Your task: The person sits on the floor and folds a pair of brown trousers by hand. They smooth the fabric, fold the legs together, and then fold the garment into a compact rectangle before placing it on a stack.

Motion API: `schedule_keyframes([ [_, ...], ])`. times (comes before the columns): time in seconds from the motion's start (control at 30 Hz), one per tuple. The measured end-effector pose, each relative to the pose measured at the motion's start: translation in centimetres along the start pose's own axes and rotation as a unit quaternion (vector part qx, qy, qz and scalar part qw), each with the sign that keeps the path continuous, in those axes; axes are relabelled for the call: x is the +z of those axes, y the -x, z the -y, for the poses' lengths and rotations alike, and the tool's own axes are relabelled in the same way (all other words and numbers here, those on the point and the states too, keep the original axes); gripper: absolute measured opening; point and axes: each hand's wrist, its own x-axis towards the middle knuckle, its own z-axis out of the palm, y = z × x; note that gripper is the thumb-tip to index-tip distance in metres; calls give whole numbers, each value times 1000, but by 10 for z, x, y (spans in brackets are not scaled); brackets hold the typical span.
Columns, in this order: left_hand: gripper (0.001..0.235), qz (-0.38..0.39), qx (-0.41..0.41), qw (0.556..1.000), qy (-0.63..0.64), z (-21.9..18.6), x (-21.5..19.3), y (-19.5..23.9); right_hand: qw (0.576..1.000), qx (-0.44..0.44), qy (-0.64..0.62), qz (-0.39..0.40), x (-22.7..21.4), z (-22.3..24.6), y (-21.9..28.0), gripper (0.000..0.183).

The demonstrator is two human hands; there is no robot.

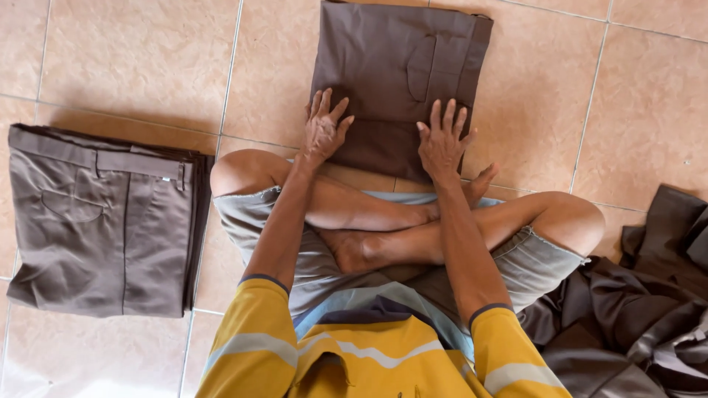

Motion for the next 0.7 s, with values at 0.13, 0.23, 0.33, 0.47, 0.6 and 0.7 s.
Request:
schedule_keyframes([
  [0.13, 51, 70, -3, 996, -55, -5, -3, 2, 999, 8, 26, -24, 24, 1, 8, 61],
  [0.23, 32, -12, -26, 1000, -1, 10, 11, -10, 996, 34, -78, -29, 37, -12, 4, 53],
  [0.33, 24, -63, -74, 995, 20, 19, 11, -8, 989, 45, -141, -20, 52, -22, 6, 54],
  [0.47, 33, -73, -122, 990, 23, 9, -6, -10, 980, 90, -177, 2, 35, -18, 0, 60],
  [0.6, 71, -43, -254, 963, 82, 12, -8, -15, 929, 284, -199, 133, 12, -15, -8, 107],
  [0.7, 78, -12, -294, 949, 116, 37, 16, -22, 907, 316, -231, 157, 55, -47, -6, 135],
])
